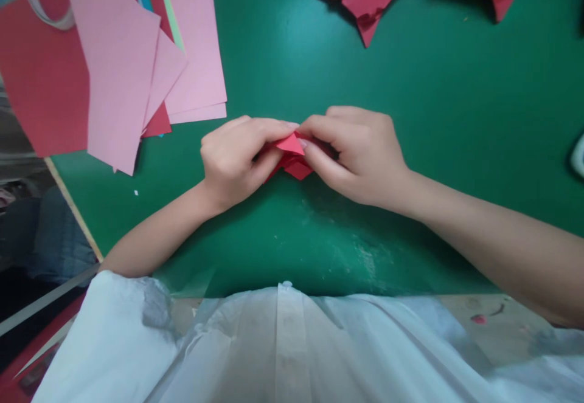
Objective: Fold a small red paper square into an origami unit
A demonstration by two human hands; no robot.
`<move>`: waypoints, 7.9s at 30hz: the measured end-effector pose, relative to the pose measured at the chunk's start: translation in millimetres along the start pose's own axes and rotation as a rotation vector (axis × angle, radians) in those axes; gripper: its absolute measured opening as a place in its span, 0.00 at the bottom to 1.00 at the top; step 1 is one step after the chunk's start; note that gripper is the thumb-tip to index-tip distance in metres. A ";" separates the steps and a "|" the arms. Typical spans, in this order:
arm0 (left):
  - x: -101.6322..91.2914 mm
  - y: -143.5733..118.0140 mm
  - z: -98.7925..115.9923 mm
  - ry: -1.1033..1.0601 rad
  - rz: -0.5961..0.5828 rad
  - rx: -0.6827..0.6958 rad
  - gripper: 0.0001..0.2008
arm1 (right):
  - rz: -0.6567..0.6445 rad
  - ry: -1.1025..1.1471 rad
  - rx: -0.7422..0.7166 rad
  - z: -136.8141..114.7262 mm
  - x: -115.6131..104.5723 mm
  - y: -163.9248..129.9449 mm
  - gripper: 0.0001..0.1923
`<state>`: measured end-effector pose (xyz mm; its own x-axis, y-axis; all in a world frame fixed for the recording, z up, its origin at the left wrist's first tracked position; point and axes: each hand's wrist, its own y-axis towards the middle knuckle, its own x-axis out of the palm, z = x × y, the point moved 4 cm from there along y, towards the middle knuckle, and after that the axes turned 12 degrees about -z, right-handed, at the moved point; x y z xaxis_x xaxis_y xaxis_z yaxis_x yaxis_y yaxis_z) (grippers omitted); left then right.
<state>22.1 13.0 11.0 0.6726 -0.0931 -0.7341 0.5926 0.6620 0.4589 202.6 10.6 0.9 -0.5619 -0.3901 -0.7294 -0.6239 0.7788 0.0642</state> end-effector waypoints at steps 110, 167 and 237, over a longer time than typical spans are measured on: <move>16.4 -19.8 19.0 -0.879 -0.145 -0.794 0.18 | 0.313 -0.575 -0.410 -44.5 -10.3 -20.2 0.11; 21.3 -22.7 31.9 -1.108 -0.120 -0.788 0.07 | -0.003 0.391 0.020 -17.8 3.6 -10.8 0.20; 10.8 -24.1 33.6 -0.501 0.035 -0.515 0.06 | 0.005 0.381 -0.041 -17.7 4.3 -11.3 0.18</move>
<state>29.9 -29.0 8.9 0.8832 -0.3135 -0.3489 0.3655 0.9262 0.0929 197.7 -8.5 9.1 -0.7219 -0.5466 -0.4245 -0.6374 0.7639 0.1004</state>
